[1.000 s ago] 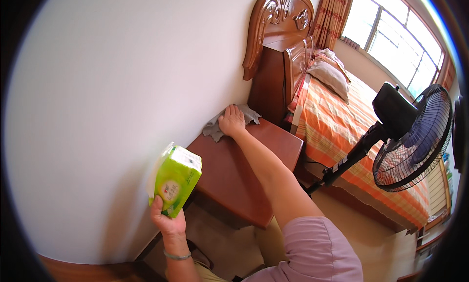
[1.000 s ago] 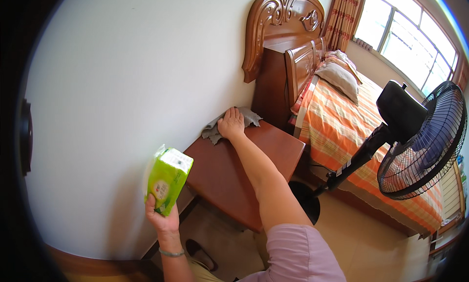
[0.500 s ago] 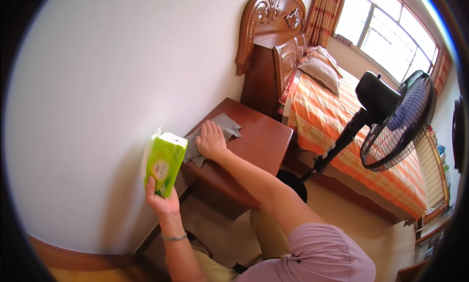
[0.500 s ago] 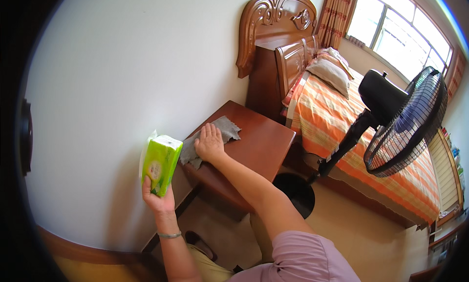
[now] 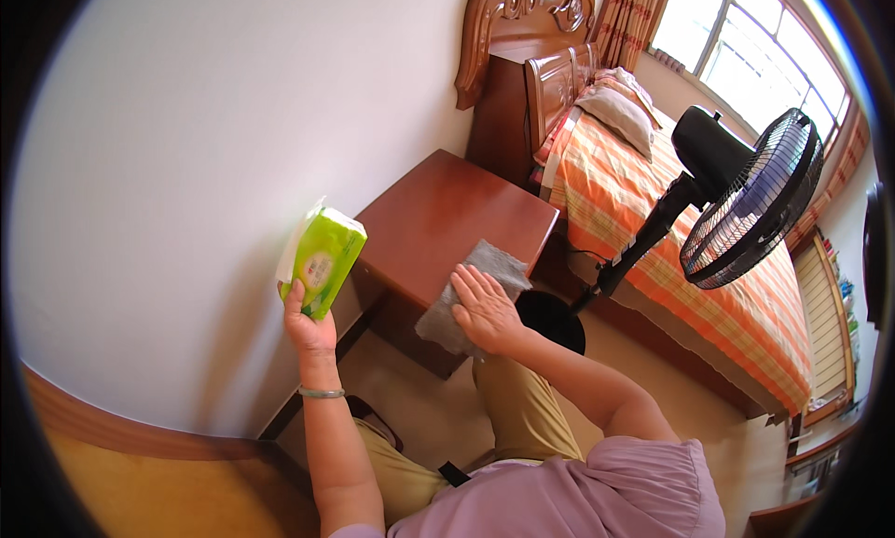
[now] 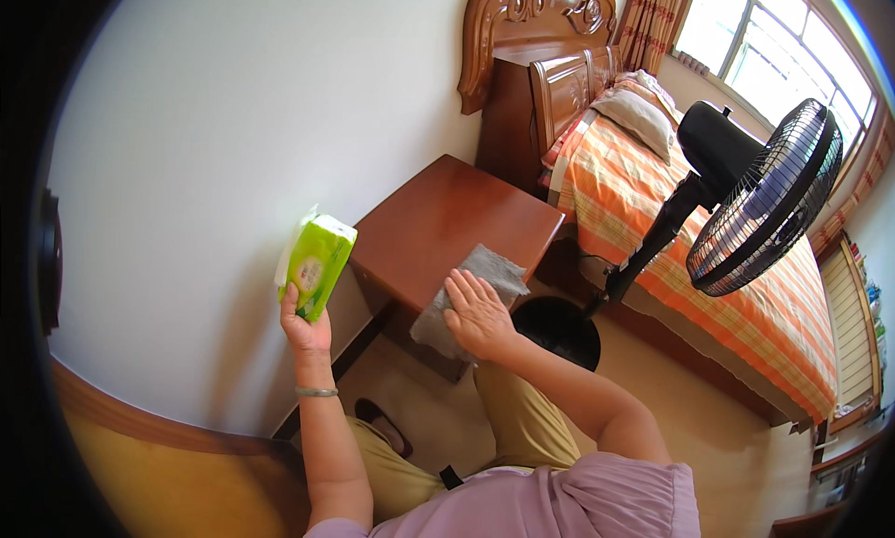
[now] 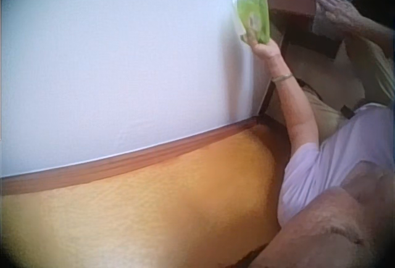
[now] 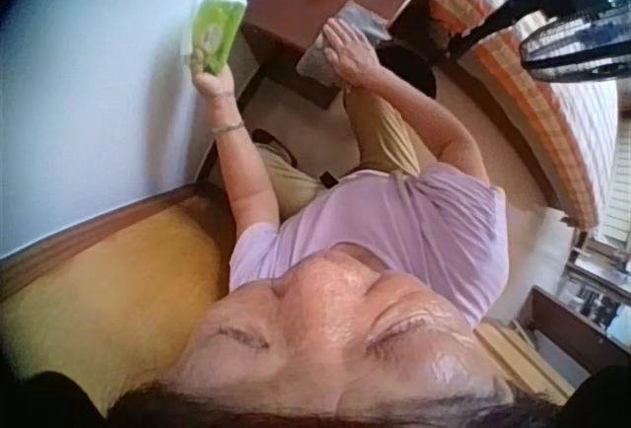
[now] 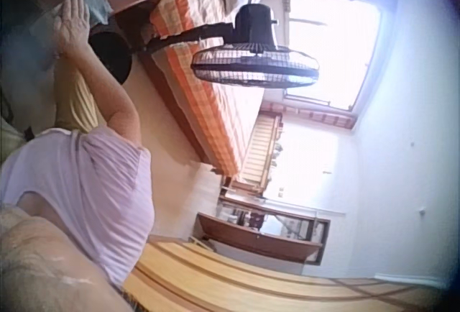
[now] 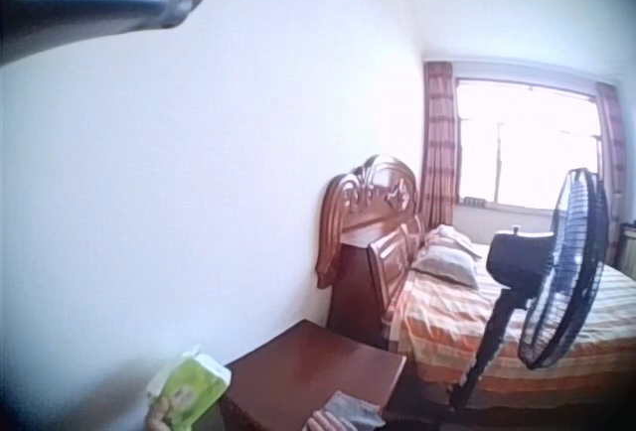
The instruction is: The person kneels beside a wooden bedside table and wipes its top and sides with a gray cloth. They temporarily move a tissue box to reach underneath, then return it to the table and continue wiping the surface.
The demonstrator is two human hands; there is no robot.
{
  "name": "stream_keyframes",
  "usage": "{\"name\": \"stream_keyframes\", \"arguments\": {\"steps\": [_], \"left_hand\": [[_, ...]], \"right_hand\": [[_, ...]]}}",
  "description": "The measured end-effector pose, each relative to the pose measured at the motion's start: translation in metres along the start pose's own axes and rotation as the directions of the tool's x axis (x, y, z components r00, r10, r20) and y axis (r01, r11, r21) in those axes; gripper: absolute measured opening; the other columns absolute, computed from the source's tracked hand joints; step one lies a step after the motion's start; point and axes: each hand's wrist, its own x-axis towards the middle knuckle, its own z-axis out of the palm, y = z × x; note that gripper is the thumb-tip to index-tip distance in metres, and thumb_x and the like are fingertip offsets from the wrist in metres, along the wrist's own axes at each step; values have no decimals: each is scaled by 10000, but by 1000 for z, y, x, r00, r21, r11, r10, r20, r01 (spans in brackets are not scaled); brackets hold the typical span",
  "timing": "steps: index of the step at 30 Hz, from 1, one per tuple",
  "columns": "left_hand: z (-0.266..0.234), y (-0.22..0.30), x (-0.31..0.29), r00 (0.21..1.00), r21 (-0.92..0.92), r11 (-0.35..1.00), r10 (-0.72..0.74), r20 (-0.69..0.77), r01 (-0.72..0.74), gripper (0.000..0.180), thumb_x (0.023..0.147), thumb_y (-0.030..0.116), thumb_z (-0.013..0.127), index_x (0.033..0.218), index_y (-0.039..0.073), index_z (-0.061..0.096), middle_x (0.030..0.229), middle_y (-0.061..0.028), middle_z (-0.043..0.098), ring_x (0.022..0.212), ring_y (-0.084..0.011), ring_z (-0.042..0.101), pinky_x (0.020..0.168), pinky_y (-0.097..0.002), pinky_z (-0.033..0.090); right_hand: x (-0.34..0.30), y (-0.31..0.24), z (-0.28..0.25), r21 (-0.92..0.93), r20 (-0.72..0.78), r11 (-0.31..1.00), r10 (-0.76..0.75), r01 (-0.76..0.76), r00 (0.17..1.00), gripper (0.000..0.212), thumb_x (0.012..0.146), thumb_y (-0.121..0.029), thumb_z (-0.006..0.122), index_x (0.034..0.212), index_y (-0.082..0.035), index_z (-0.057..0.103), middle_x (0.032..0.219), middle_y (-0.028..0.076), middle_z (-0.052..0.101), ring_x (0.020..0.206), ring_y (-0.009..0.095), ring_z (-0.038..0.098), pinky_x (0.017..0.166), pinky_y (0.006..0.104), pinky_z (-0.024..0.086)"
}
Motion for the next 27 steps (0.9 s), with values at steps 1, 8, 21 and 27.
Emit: {"name": "stream_keyframes", "arguments": {"steps": [1,8,21,27], "left_hand": [[-2,-2,0,1000,10,1000,5,-4,-5,419,927,219,656,1304,85,532,1258,-59,615,1183,-209,573,1064,-401,411],[34,-40,-16,997,-8,998,-68,43,68,483,943,270,644,1364,111,469,1296,-46,580,1224,-199,534,1076,-392,383],[55,-107,28,951,780,549,238,199,-301,759,887,176,734,1438,21,235,1424,-158,314,1341,-297,328,1146,-451,275],[55,-129,39,832,936,7,461,309,-351,974,781,197,835,1466,-25,179,1482,-223,226,1402,-375,227,1176,-507,210]], "right_hand": [[-11,2,-4,-1,-5,1000,-2,2,1000,603,985,-346,407,1476,2,374,1576,159,321,1486,287,249,1213,421,174],[11,12,0,-9,-23,1000,-1,0,1000,617,979,-360,422,1475,4,370,1569,174,324,1476,311,261,1207,431,186],[207,74,44,49,-87,993,107,-103,990,612,973,-373,365,1444,17,388,1553,199,345,1465,332,281,1198,459,208],[257,105,57,49,-176,989,144,-137,974,602,955,-366,390,1418,17,425,1532,195,381,1442,341,319,1182,486,233]]}}
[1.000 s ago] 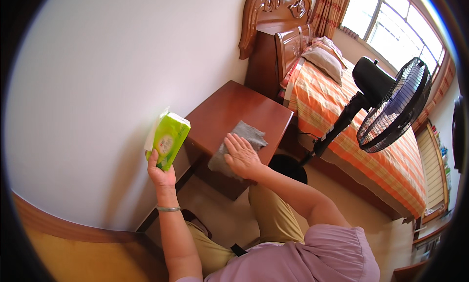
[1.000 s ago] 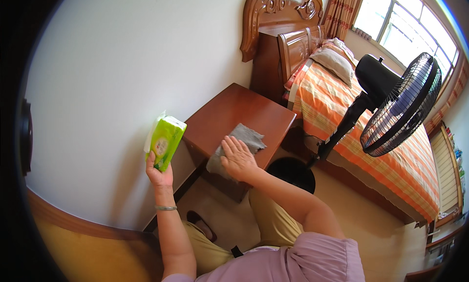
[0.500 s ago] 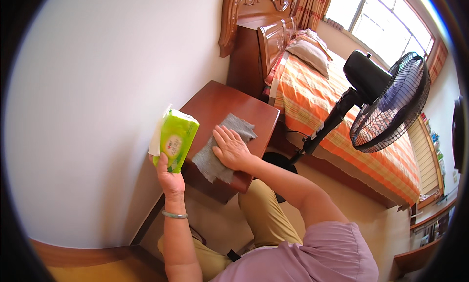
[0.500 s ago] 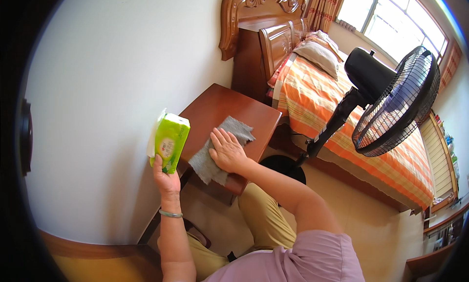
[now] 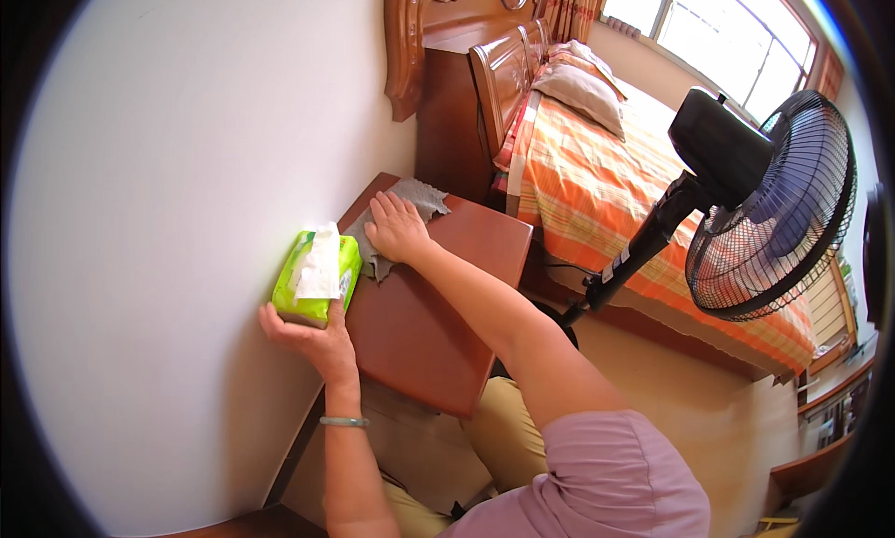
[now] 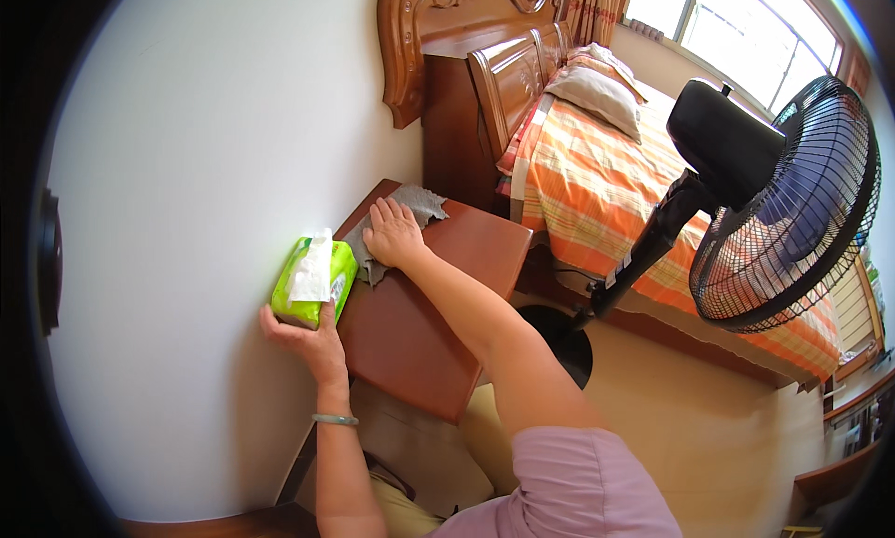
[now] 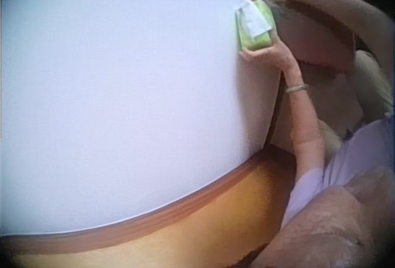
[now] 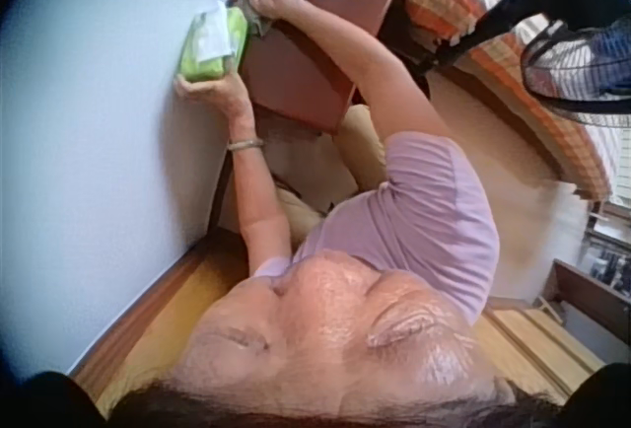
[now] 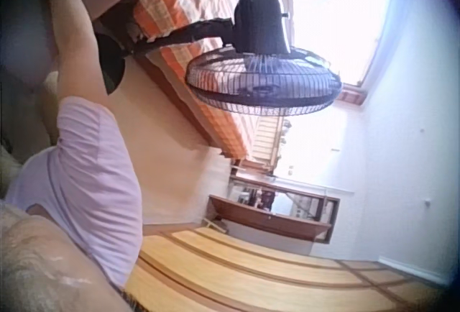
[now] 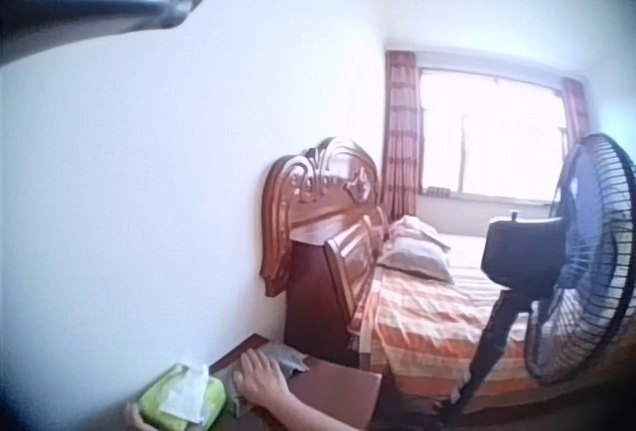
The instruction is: The person kneels beside a wooden bedside table and wipes its top and sides with a gray cloth. They temporarily move a tissue box to reach underneath, then return it to the table and continue wiping the surface.
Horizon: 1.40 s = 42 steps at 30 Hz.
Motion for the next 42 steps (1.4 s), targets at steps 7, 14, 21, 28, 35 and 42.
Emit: {"name": "stream_keyframes", "arguments": {"steps": [7,14,21,28,35,42], "left_hand": [[-17,33,-54,837,-176,823,-503,217,540,933,856,140,755,1500,-54,108,1512,-240,233,1378,-340,311,1152,-448,286],[-12,28,-54,795,-393,693,-556,243,605,796,933,119,651,1503,-62,126,1507,-231,269,1349,-302,370,1130,-397,331],[-8,26,-57,818,-375,728,-533,218,574,802,922,124,649,1497,-73,125,1503,-241,266,1349,-312,374,1134,-402,334],[-10,28,-53,822,-450,695,-533,202,561,822,904,100,666,1496,-81,125,1492,-229,298,1333,-307,400,1130,-403,354],[2,9,-57,841,-376,754,-511,178,538,863,888,115,679,1494,-102,105,1494,-259,281,1347,-316,386,1135,-407,348],[-5,20,-53,828,-395,730,-522,205,558,893,891,153,665,1506,-110,74,1532,-287,204,1411,-343,300,1183,-423,264]], "right_hand": [[38,16,16,11,-51,998,70,-69,996,594,953,-363,390,1405,19,443,1530,183,389,1449,322,306,1189,473,223],[-2,43,-16,-23,99,998,61,-59,993,619,968,-376,332,1468,-15,381,1577,161,323,1483,303,250,1211,434,178],[-93,92,-68,-82,71,988,134,-128,988,625,980,-381,359,1478,-4,370,1580,165,319,1483,308,247,1212,432,172],[-178,54,-83,-107,5,983,151,-149,989,622,971,-375,415,1453,17,395,1556,196,345,1471,334,266,1207,457,178],[-268,-44,-90,-71,-80,994,77,-83,994,622,944,-344,499,1429,37,424,1530,207,379,1455,336,297,1204,465,177],[-294,-76,-96,25,-46,1000,17,-16,999,599,940,-321,520,1426,18,435,1522,194,390,1449,324,311,1200,462,197]]}}
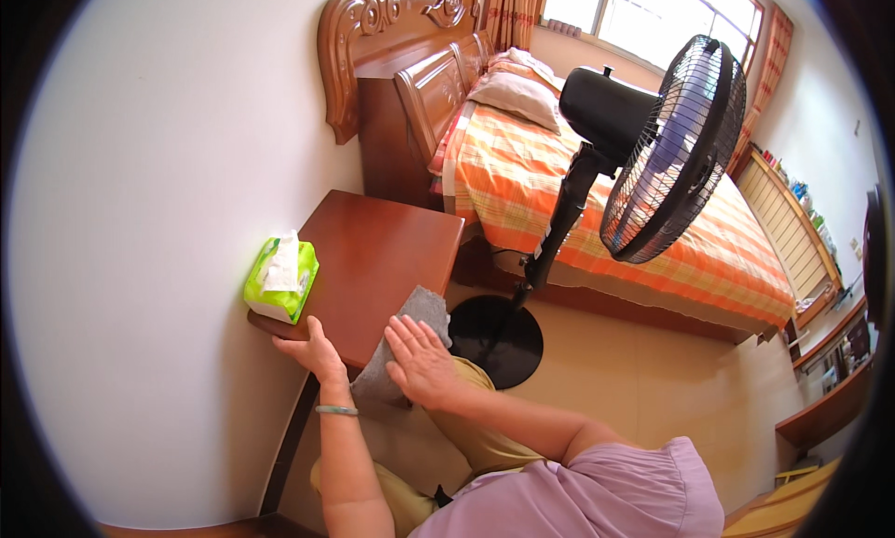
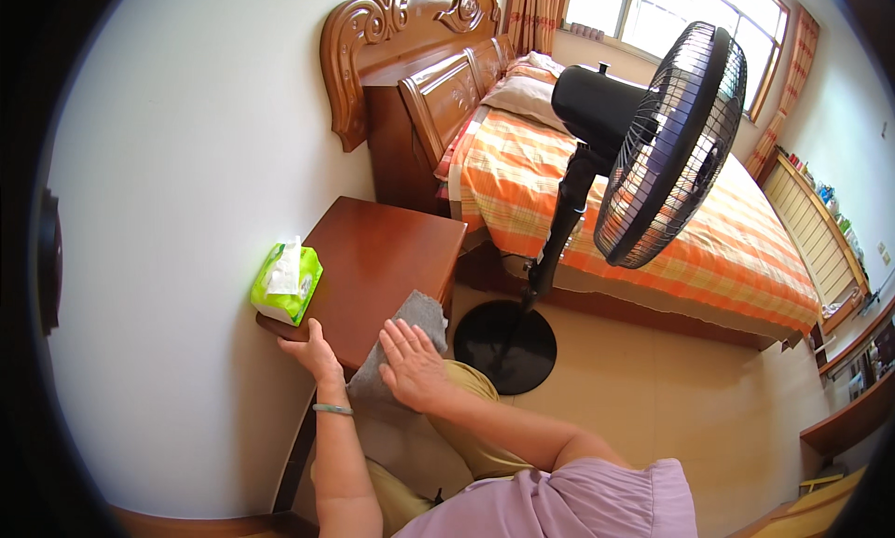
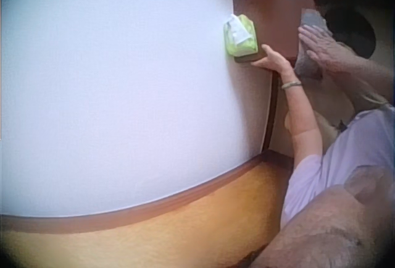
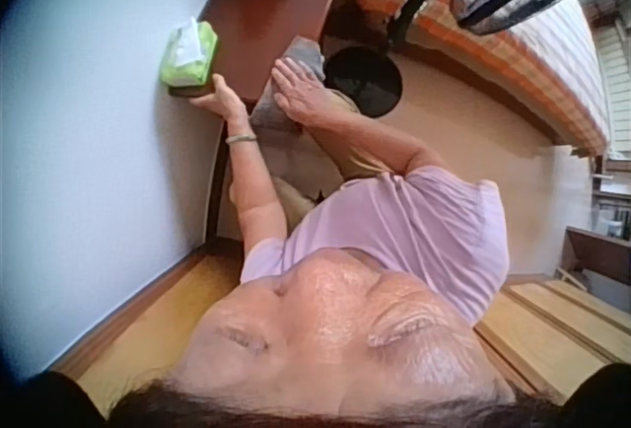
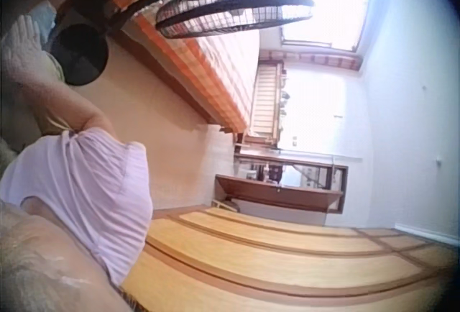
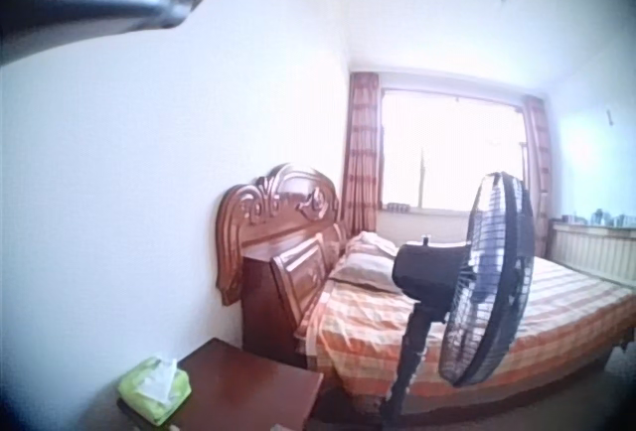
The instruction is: The person kneels beside a wooden bedside table and wipes its top and sides with a gray cloth. They temporarily move a tissue box to reach underneath, then return it to the table and continue wiping the surface.
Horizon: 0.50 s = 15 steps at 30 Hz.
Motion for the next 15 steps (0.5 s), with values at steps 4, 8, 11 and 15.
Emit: {"name": "stream_keyframes", "arguments": {"steps": [4,8,11,15], "left_hand": [[-2,-7,-1,1000,13,1000,-20,16,20,906,894,162,671,1508,-106,62,1542,-275,189,1412,-336,299,1184,-423,260],[-1,-7,2,998,2,999,-52,24,52,894,902,159,669,1513,-92,67,1550,-259,179,1408,-324,304,1178,-423,268],[0,3,-3,998,-70,996,-56,32,58,863,911,138,653,1519,-74,78,1549,-252,186,1400,-319,312,1168,-422,282],[1,8,-4,997,0,997,-74,-14,74,825,919,119,637,1526,-42,101,1538,-236,217,1380,-312,337,1153,-421,302]], "right_hand": [[45,58,6,-68,25,984,165,-163,986,606,971,-345,445,1458,11,396,1561,180,341,1474,314,264,1214,445,157],[104,120,13,-127,29,954,279,-273,960,624,979,-367,382,1475,12,372,1577,180,315,1489,307,231,1221,441,134],[145,152,22,-151,57,928,352,-340,934,646,980,-385,344,1487,15,353,1593,171,290,1496,299,216,1223,440,124],[194,161,38,-167,80,938,320,-303,944,667,981,-406,331,1494,20,339,1597,175,280,1501,306,204,1223,439,121]]}}
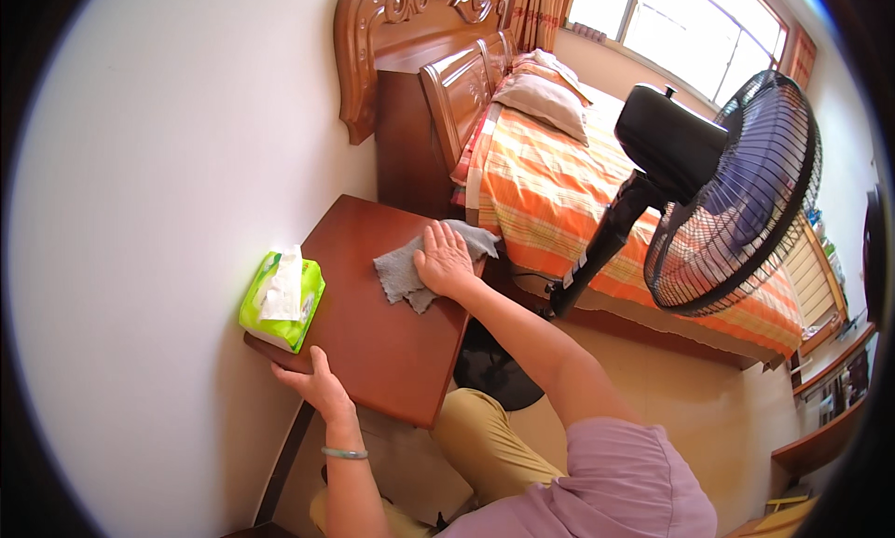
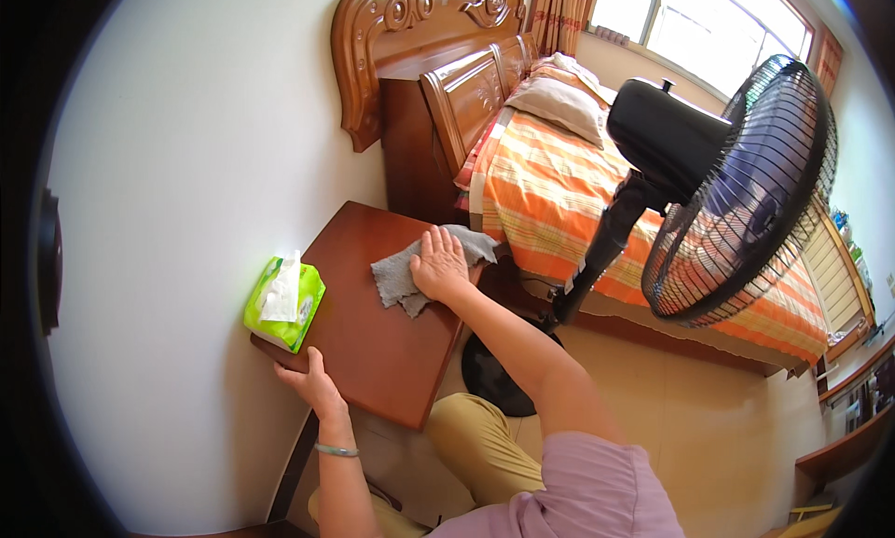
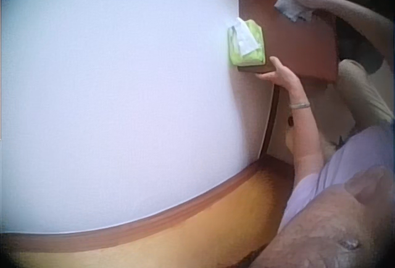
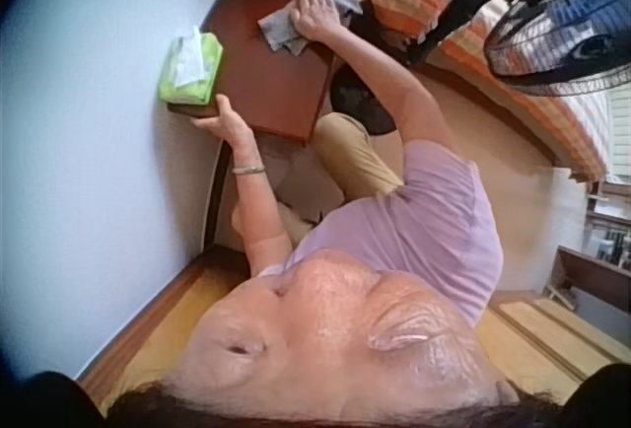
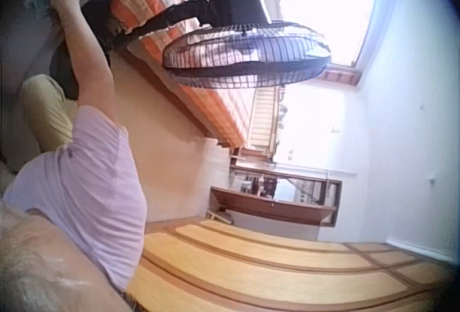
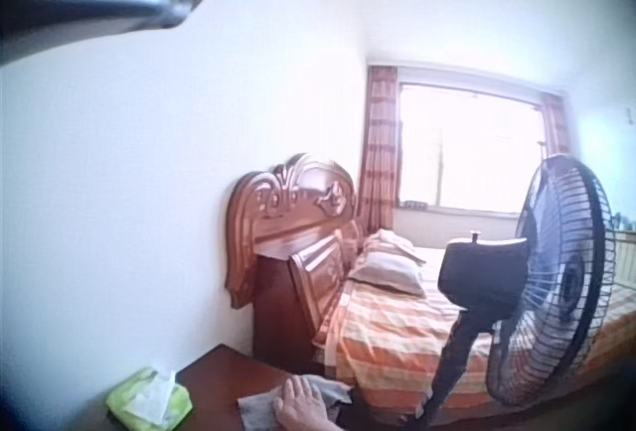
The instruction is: The person kneels beside a wooden bedside table and wipes its top and sides with a gray cloth. They temporarily move a tissue box to reach underneath, then return it to the table and continue wiping the surface.
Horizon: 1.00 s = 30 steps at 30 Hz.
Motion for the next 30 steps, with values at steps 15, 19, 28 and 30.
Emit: {"name": "stream_keyframes", "arguments": {"steps": [15,19,28,30], "left_hand": [[3,10,-9,999,33,999,-28,-22,29,753,935,103,617,1513,-47,159,1530,-206,260,1366,-296,352,1137,-393,310],[1,5,-5,1000,74,997,9,-22,-7,774,920,124,639,1507,-55,168,1533,-216,260,1382,-306,334,1149,-394,284],[0,-5,0,1000,-11,1000,29,-2,-29,859,905,161,637,1503,-108,82,1555,-279,171,1443,-348,241,1192,-412,209],[1,-4,-1,1000,-12,1000,-5,-5,5,862,908,171,629,1504,-111,73,1561,-289,156,1454,-360,225,1198,-414,200]], "right_hand": [[151,-110,66,171,-195,966,-161,195,968,481,888,-320,510,1215,32,535,1279,176,538,1263,321,466,1091,450,329],[138,-101,57,94,-125,971,-206,218,971,515,947,-333,410,1325,7,487,1396,169,492,1360,313,405,1140,462,286],[10,-29,3,32,34,974,-224,223,974,627,973,-362,346,1484,2,360,1587,170,302,1487,302,240,1214,439,160],[-33,-24,-1,-5,-15,964,-266,266,964,613,977,-351,375,1473,9,368,1568,193,328,1481,325,254,1206,454,179]]}}
